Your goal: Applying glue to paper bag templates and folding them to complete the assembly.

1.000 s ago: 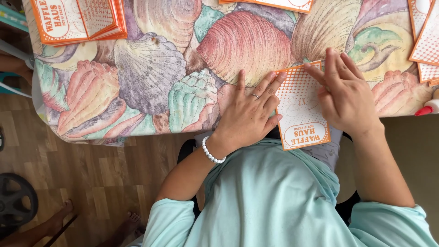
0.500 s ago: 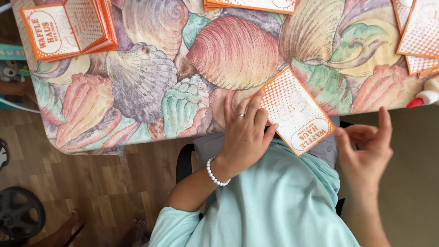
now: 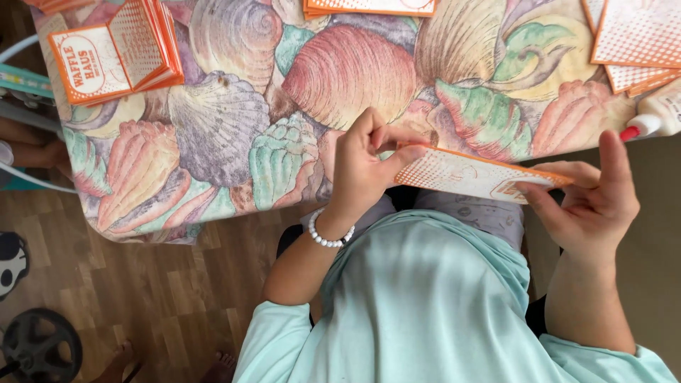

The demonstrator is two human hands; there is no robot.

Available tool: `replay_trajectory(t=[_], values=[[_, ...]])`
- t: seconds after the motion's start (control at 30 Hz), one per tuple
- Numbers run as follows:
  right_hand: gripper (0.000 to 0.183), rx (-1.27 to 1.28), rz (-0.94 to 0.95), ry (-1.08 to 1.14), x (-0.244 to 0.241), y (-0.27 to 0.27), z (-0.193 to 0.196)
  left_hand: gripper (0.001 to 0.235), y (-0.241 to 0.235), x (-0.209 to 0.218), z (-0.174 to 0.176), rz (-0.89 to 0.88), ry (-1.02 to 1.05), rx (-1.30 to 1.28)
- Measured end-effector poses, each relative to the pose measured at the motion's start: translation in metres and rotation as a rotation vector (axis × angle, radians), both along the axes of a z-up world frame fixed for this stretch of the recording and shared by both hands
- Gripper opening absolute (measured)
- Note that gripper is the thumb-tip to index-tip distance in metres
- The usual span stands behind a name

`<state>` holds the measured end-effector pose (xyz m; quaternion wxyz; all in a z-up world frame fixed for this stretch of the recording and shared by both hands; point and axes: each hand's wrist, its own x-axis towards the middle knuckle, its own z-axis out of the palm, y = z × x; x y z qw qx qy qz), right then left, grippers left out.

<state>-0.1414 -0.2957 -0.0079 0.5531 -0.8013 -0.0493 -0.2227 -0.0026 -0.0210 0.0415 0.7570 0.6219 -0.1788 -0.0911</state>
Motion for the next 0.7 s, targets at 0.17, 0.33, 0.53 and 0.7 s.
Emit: replay_trajectory(t=[0.17,0.33,0.53,0.7], values=[[0.105,0.204,-0.057,-0.019,0.013,0.011,0.024,0.051,0.007,-0.018,0.017,0.104,-0.116,0.101],[0.098,0.220,-0.147,-0.088,0.019,0.004,0.017,0.046,0.013,-0.028,0.026,0.128,-0.234,0.162],[0.083,0.170,-0.188,-0.209,0.019,0.000,0.010,0.043,0.019,-0.029,0.032,0.170,-0.235,0.210],[0.015,0.075,-0.263,-0.115,0.015,-0.001,0.022,0.047,0.020,-0.032,0.035,0.136,-0.165,0.105]])
